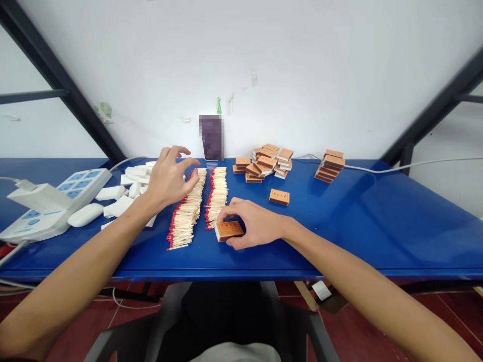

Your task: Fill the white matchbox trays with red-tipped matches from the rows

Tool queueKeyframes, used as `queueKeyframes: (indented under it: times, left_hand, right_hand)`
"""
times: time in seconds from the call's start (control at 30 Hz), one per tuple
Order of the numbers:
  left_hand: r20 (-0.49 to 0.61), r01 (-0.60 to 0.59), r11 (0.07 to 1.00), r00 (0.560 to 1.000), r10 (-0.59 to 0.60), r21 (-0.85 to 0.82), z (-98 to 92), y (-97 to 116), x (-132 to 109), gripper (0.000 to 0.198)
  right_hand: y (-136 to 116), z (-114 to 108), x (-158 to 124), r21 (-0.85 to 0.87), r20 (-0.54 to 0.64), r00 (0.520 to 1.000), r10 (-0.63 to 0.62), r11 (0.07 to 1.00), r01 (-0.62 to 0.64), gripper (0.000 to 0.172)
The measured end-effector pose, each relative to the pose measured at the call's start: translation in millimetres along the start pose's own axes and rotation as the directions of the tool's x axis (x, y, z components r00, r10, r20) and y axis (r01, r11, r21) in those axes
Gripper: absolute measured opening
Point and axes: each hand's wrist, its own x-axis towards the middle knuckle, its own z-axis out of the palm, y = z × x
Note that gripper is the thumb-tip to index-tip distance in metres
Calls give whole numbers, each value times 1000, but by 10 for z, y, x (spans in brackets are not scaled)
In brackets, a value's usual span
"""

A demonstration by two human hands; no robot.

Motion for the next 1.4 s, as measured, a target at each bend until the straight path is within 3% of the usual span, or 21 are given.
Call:
queueKeyframes:
  times: [0.17,0.3,0.43,0.73,0.87,1.07,1.13,1.23,1.3,1.4]
  left_hand:
    - [-13,-45,996,999,44,-76,-9,-2,2,28]
    - [6,-230,953,972,235,-200,-44,22,1,25]
    - [73,-346,890,921,382,-299,-83,96,-9,24]
    - [156,-343,841,885,439,-418,-102,145,-16,28]
    - [244,-265,794,856,455,-547,-129,206,-23,35]
    - [263,-114,642,847,462,-759,-181,248,-16,30]
    - [309,-87,626,812,496,-775,-209,259,-6,29]
    - [400,-97,696,759,514,-711,-247,276,-4,22]
    - [448,-105,756,750,487,-646,-262,275,-16,22]
    - [473,-113,795,750,462,-596,-281,265,-41,40]
  right_hand:
    - [-21,38,23,28,-52,998,-24,999,26,34]
    - [22,81,55,-85,-264,964,-24,996,2,36]
    - [135,104,91,-142,-380,923,-55,990,1,33]
    - [226,147,97,-205,-444,884,-149,977,61,34]
    - [258,146,78,-252,-462,860,-216,962,106,36]
    - [297,182,87,-335,-489,810,-324,927,168,26]
    - [284,188,91,-359,-473,816,-333,918,167,25]
    - [222,153,73,-350,-415,863,-289,926,142,28]
    - [164,101,45,-307,-346,907,-239,943,131,33]
    - [102,27,7,-255,-268,943,-199,958,130,26]
